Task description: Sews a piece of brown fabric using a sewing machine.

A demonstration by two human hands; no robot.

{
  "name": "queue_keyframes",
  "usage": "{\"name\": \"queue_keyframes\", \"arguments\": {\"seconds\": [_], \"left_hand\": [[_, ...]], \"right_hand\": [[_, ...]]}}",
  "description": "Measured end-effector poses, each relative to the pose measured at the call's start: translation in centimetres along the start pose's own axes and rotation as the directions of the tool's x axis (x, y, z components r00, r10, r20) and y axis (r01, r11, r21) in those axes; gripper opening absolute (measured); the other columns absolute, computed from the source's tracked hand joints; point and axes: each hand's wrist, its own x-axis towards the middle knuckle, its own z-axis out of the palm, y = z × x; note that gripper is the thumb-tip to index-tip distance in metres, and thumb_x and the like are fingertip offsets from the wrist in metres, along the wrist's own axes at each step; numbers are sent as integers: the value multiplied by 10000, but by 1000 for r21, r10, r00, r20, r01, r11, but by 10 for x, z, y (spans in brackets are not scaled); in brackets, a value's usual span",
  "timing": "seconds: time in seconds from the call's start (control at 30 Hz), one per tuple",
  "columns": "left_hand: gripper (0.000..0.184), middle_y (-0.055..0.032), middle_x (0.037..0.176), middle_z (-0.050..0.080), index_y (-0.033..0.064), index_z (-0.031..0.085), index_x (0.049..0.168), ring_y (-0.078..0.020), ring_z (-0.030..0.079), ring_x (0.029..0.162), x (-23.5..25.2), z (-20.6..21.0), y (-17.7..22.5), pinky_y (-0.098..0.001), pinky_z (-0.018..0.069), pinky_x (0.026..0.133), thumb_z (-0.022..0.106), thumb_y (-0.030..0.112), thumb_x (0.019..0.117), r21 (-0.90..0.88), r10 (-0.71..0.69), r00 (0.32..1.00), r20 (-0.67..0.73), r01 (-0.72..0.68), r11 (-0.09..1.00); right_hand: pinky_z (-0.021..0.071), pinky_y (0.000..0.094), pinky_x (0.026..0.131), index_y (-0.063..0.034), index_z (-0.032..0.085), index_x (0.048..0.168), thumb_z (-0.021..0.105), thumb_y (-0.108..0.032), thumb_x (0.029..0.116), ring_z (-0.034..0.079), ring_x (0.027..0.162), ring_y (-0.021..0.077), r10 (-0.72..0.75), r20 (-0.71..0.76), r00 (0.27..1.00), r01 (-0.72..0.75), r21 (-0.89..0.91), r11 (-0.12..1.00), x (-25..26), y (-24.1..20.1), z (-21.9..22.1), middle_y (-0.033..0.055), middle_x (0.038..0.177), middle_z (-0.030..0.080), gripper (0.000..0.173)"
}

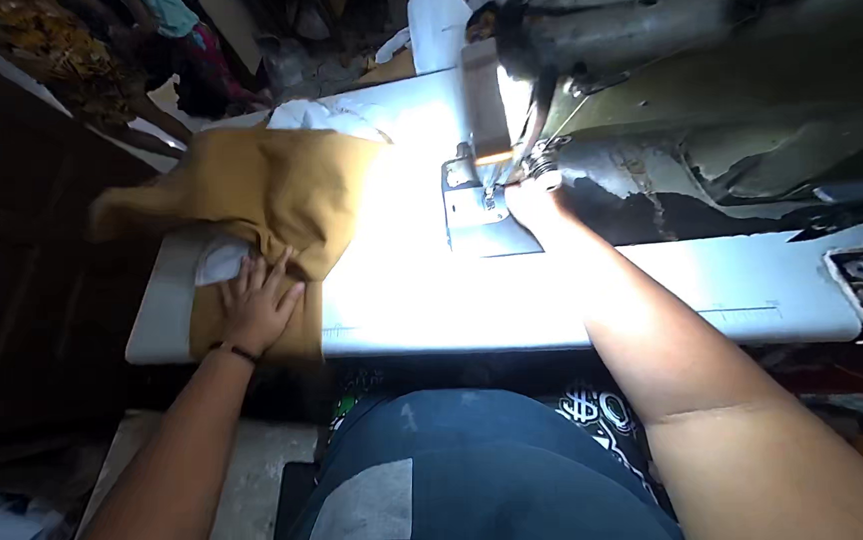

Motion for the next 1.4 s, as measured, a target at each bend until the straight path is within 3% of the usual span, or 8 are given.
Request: {"name": "queue_keyframes", "arguments": {"seconds": [0.2, 0.33, 0.53, 0.7, 0.8, 0.97, 1.17, 1.4], "left_hand": [[619, -134, 1721, 153, 403, 237, 1633, -418, 74, 1582, 66, -5, 49, -773, 42, 1160, 310, 624, 1060, 24, -63, 997, 36, 62, 998], [604, -82, 1734, 125, 446, 218, 1627, -406, 68, 1585, 84, -4, 81, -781, 60, 1148, 272, 638, 1057, 28, -36, 999, 39, 35, 999], [576, -31, 1737, 123, 491, 216, 1614, -427, 89, 1578, 82, 3, 152, -819, 56, 1124, 282, 612, 1054, 48, 12, 998, 68, -16, 999], [556, -54, 1707, 245, 374, 286, 1627, -361, 143, 1582, 72, -3, 157, -758, 34, 1175, 382, 475, 1088, -167, 155, 984, 90, -139, 976], [385, -183, 1379, 634, 29, 595, 1411, -280, 614, 1281, 54, -11, 105, -477, 460, 1114, 469, 185, 1082, -478, 249, 918, -308, -376, 794], [295, -202, 1177, 655, -23, 644, 1244, -246, 641, 956, 2, -38, 64, -399, 542, 816, 453, 58, 1034, -460, 113, 850, -515, -385, 800], [207, -152, 1076, 698, 33, 745, 1079, -289, 670, 966, -18, -53, 143, -501, 539, 845, 596, 49, 936, -324, 709, 649, 275, -632, 704], [249, -220, 1024, 667, -60, 650, 792, -341, 664, 984, 17, -98, 94, -534, 546, 834, 464, 59, 907, -191, 497, 706, -504, -653, 733]], "right_hand": [[436, 410, 1110, 43, 529, 1404, 602, -120, 999, 564, 1291, 236, 109, 9, 994, -107, 299, 948, -9, 3, -25, 213, 1374, 591, 443], [516, 237, 499, -47, 572, 932, 505, -184, 1048, 562, 520, 65, 115, 177, 977, -206, 674, 710, -99, -17, -43, -5, 690, 607, 191], [442, 616, 1062, -257, 397, 1593, 533, -474, 1051, 540, 1329, 404, -357, 920, 160, 302, 298, 906, -189, -84, 19, 251, 1512, 473, 600], [330, 547, 1194, -99, 432, 1564, 493, -260, 1093, 486, 1423, 352, -449, 871, 200, 278, 389, 878, -189, -91, 64, 208, 1510, 525, 501], [392, 498, 1150, -58, 661, 1360, 505, -197, 1083, 587, 1312, 323, -478, 843, 247, 251, 420, 872, -189, -79, 39, 204, 1337, 659, 347], [501, 400, 974, 39, 746, 1050, 593, -64, 980, 668, 1044, 228, -607, 664, 436, 186, 594, 783, -197, -66, 29, 186, 1050, 722, 197], [524, 277, 843, 106, 684, 986, 577, 47, 890, 642, 908, 136, -768, 300, 566, 260, 819, 512, -193, -105, -2, 166, 953, 684, 155], [531, 188, 679, -82, 412, 1340, 672, -100, 912, 627, 744, -16, -441, 630, 640, -371, 755, 540, -196, -49, -29, -83, 921, 661, 501]]}}
